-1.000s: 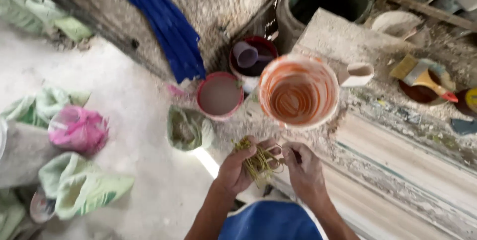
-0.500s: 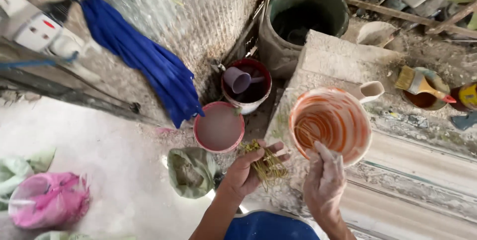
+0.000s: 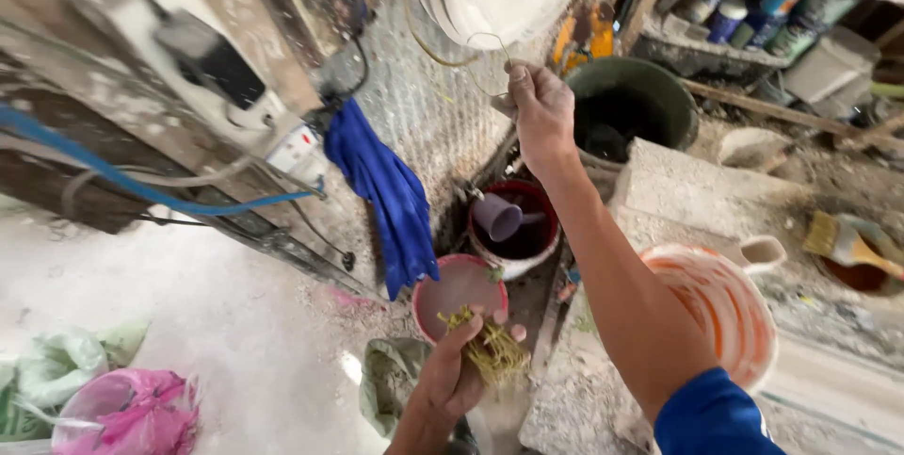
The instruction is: The person cleans a long piece of white molding by first wiping it with a green cloth and then scrubbing it with a small brush. They also clean the surrounding workbench surface using the brush and their hands.
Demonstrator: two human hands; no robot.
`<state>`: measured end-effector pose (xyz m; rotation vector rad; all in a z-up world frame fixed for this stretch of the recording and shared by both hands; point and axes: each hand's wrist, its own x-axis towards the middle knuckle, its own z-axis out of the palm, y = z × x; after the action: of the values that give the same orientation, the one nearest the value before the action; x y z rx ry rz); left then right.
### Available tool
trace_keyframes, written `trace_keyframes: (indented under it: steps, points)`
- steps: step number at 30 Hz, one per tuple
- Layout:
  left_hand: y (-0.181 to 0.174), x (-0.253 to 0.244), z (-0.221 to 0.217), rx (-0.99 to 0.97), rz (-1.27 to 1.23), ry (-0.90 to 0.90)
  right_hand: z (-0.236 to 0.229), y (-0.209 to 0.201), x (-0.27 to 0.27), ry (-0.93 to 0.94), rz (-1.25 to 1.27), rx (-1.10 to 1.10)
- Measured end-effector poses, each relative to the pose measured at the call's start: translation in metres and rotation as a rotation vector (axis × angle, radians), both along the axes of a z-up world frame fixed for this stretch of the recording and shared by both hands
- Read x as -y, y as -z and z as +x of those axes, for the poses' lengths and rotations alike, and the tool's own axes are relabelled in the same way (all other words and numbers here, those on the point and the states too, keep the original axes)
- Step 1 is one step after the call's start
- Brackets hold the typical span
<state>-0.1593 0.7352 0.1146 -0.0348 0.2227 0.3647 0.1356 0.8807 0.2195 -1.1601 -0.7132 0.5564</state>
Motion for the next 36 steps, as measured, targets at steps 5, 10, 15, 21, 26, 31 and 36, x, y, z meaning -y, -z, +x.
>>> trace_keyframes:
  steps: [5,10,15,21,26,31,36]
  points:
    - [-0.002,-0.015,-0.02,-0.158,-0.031,-0.089,0.017,0.032,-0.045,-0.059,-0.129,-0.119]
    - [-0.018,-0.028,-0.02,0.003,0.078,-0.333,-0.014,0.064,0.03,0.141,-0.316,-0.186]
    - [-0.022,-0.02,0.006,0.01,0.127,-0.469,-0.138,0.071,0.184,-0.104,-0.19,-0.6]
    - [-0.02,0.028,0.071,-0.376,0.366,-0.555,-0.201,0.032,0.258,-0.181,-0.139,-1.079]
    - [0.0,0.075,0.094,-0.318,0.533,-0.355,-0.183,0.038,0.289,-0.07,0.085,-1.052]
    - [-0.028,0.101,0.106,-0.436,0.675,-0.304,-0.165,0.049,0.305,0.38,-0.097,-1.008]
    - [-0.004,0.119,0.102,-0.367,0.789,-0.219,-0.149,0.052,0.326,0.414,0.115,-0.9]
